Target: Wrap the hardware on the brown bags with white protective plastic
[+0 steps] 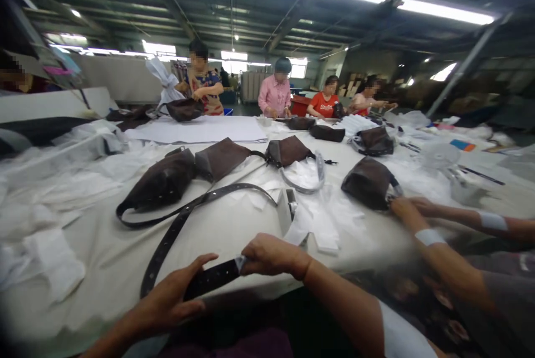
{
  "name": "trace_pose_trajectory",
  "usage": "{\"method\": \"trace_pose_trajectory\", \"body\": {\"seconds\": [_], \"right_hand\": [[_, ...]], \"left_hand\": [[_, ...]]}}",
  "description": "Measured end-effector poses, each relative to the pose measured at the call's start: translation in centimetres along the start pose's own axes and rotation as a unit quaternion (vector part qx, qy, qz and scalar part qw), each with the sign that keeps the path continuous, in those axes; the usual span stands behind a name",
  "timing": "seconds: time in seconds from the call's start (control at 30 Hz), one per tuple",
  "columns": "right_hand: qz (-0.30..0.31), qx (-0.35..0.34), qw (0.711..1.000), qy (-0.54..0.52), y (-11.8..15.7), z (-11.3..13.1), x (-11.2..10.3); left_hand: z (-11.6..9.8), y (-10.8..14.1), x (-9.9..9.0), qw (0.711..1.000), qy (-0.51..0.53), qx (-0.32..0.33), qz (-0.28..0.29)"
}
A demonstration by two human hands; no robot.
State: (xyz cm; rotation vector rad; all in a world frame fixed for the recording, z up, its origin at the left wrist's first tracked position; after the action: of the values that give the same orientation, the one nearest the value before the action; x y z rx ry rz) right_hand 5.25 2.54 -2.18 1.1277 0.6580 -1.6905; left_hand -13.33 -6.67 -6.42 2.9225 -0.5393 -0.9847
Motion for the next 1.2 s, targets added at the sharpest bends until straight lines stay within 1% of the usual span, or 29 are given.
{"method": "trace_pose_trajectory", "body": {"seconds": [0.07, 0.13, 0.17, 0.23, 0.27, 0.33, 0.37, 0.43, 0.5, 0.53, 0.6, 0.67, 0.73, 0.8, 0.87, 0.93, 1.0, 1.07, 1.13, 1.2], "right_hand": [[-0.01, 0.013, 1.0, -0.021, 1.7, -0.6, 0.4], [0.006, 0.015, 0.999, -0.033, 2.9, -1.1, 1.1], [0.015, 0.013, 0.999, -0.033, 3.2, -1.2, 1.5], [0.014, 0.015, 1.0, -0.022, 3.4, -1.3, 2.0], [0.007, 0.02, 1.0, -0.02, 3.3, -1.4, 2.2], [-0.005, 0.036, 0.998, -0.046, 3.1, -1.6, 2.3], [0.001, 0.047, 0.996, -0.075, 3.0, -1.7, 2.4], [0.026, 0.073, 0.987, -0.144, 2.7, -1.9, 2.6], [0.042, 0.092, 0.978, -0.181, 2.2, -2.1, 3.0], [0.037, 0.096, 0.978, -0.181, 1.9, -2.1, 3.1], [0.01, 0.095, 0.983, -0.154, 1.2, -1.9, 3.5], [-0.01, 0.104, 0.987, -0.12, 0.9, -1.6, 3.9], [-0.022, 0.122, 0.985, -0.118, 1.1, -1.6, 4.2], [-0.047, 0.129, 0.983, -0.125, 2.1, -1.8, 3.8], [-0.097, 0.122, 0.983, -0.094, 3.6, -2.2, 2.6], [-0.151, 0.121, 0.981, -0.021, 5.3, -2.8, 1.3], [-0.18, 0.135, 0.974, 0.038, 6.5, -3.5, 0.9], [-0.18, 0.162, 0.968, 0.058, 6.9, -4.5, 1.8], [-0.159, 0.193, 0.967, 0.046, 6.4, -5.4, 3.7], [-0.137, 0.211, 0.967, 0.035, 5.6, -5.8, 5.4]], "left_hand": [[2.1, 1.2, -0.2, 0.999, 0.017, -0.03, 0.032], [3.4, 1.8, -0.2, 0.999, -0.002, -0.017, 0.033], [3.6, 1.8, -0.3, 0.999, -0.032, -0.003, 0.022], [3.5, 1.4, -0.6, 0.99, -0.142, 0.017, -0.006], [3.2, 1.0, -0.9, 0.976, -0.215, 0.018, -0.02], [2.2, 0.2, -1.9, 0.934, -0.355, 0.012, -0.035], [1.5, -0.2, -2.4, 0.912, -0.408, 0.012, -0.035], [-0.3, -1.0, -3.4, 0.881, -0.472, 0.029, -0.031], [-2.0, -1.8, -3.5, 0.868, -0.493, 0.055, -0.028], [-2.8, -2.2, -3.2, 0.866, -0.494, 0.067, -0.024], [-4.1, -3.1, -1.7, 0.871, -0.482, 0.09, -0.015], [-4.8, -4.0, 0.5, 0.885, -0.454, 0.106, -0.002], [-4.8, -4.9, 2.4, 0.902, -0.418, 0.108, 0.005], [-4.1, -5.8, 3.5, 0.92, -0.381, 0.093, -0.001], [-3.2, -6.7, 3.5, 0.938, -0.339, 0.069, -0.02], [-2.4, -7.2, 2.7, 0.953, -0.296, 0.046, -0.045], [-1.9, -7.5, 1.9, 0.962, -0.263, 0.026, -0.063], [-1.7, -7.5, 1.4, 0.966, -0.25, 0.012, -0.066], [-1.5, -7.4, 1.1, 0.965, -0.258, 0.003, -0.054], [-1.4, -6.9, 0.8, 0.959, -0.281, 0.01, -0.042]]}}
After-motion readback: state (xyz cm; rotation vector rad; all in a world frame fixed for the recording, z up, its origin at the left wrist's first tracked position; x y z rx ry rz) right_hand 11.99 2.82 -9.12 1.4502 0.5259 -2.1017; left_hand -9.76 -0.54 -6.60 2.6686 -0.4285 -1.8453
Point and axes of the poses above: each hand's wrist, its own y-axis away from the middle knuckle, its own x-axis out of the palm, z = x × y, the point moved 4 cm from there along -y, towards the middle knuckle, and after that the axes turned 4 degrees about y, right-handed, at the moved point
